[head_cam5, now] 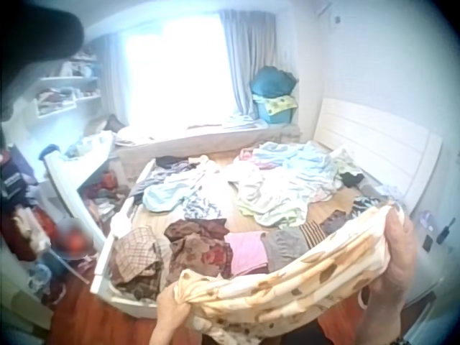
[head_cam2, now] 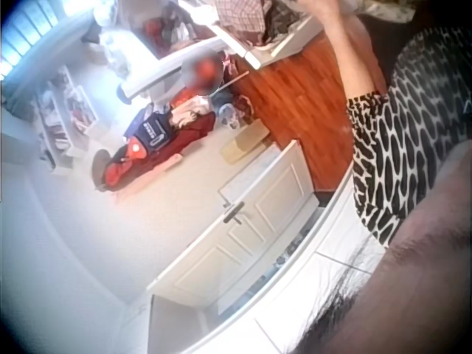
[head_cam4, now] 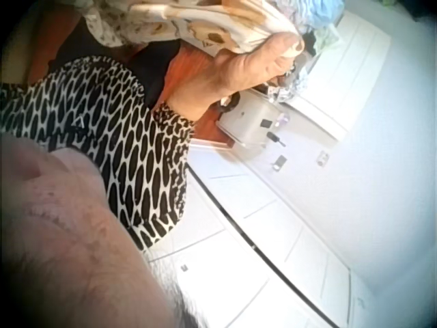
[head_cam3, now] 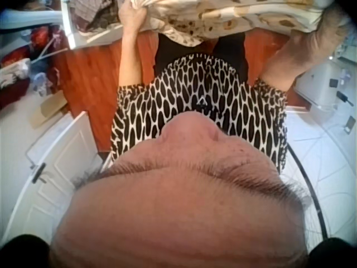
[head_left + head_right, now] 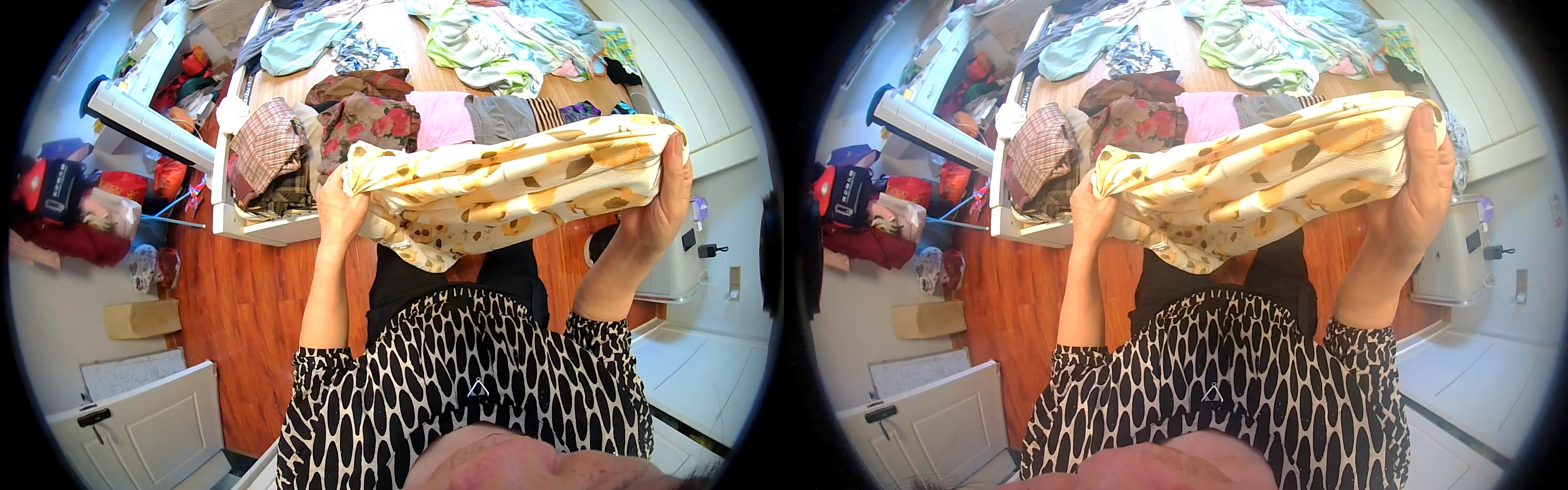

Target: The person folds multiple pieces of clothing, including grey and red tops and a white patterned garment, from a pile on the bed.

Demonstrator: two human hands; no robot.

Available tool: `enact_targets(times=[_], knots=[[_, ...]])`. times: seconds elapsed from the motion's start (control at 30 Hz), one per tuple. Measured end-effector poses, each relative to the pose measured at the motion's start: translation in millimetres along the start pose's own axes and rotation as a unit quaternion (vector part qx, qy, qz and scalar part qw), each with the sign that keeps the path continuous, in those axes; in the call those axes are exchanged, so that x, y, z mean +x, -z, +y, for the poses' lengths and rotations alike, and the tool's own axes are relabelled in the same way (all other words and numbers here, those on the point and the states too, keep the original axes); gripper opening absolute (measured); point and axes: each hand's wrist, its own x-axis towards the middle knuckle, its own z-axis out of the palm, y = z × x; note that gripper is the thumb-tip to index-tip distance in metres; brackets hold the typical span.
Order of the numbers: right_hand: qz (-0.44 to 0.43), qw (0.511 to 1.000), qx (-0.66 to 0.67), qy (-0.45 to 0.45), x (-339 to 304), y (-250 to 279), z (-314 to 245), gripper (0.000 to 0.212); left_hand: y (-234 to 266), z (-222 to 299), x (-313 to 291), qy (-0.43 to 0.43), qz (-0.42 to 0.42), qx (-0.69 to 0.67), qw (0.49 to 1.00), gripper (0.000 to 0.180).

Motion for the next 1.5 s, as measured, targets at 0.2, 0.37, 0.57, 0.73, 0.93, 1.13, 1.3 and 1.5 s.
enact_targets(times=[0.2, 0.37, 0.57, 0.73, 0.93, 1.13, 1.3, 1.5], knots=[[0.047, 0.998, -0.021, -0.03, 2.4, -3.9, 6.9, 0.023, 6.2, -10.0, -7.7, 0.169, -0.166, -0.347, 0.907, 0.03], [0.019, 0.994, -0.07, -0.08, 4.2, 18.7, 34.5, 0.022, 2.3, -5.2, -10.6, 0.24, -0.274, -0.553, 0.749, 0.034], [-0.036, 0.939, -0.251, -0.231, -6.6, 34.1, 87.7, 0.028, -5.9, -8.7, -14.4, 0.271, -0.286, -0.678, 0.62, 0.041], [-0.235, 0.845, -0.389, -0.281, -25.9, 19.8, 107.9, 0.028, -8.8, 1.5, -16.3, 0.286, -0.298, -0.683, 0.603, 0.045], [-0.361, 0.837, -0.238, -0.335, -58.8, -17.4, 129.9, 0.034, -23.4, 4.5, -15.2, 0.297, -0.314, -0.697, 0.573, 0.044], [-0.39, 0.841, -0.18, -0.329, -83.3, -34.3, 155.5, 0.05, -26.1, 14.9, -15.4, 0.32, -0.266, -0.681, 0.603, 0.036], [-0.374, 0.867, -0.218, -0.248, -95.8, -27.6, 179.6, 0.027, -22.1, 27.6, -14.6, 0.292, -0.294, -0.675, 0.611, 0.036], [-0.308, 0.874, -0.157, -0.342, -78.7, -31.7, 166.4, 0.022, -20.0, 14.8, -19.5, 0.268, -0.231, -0.655, 0.667, 0.041]])
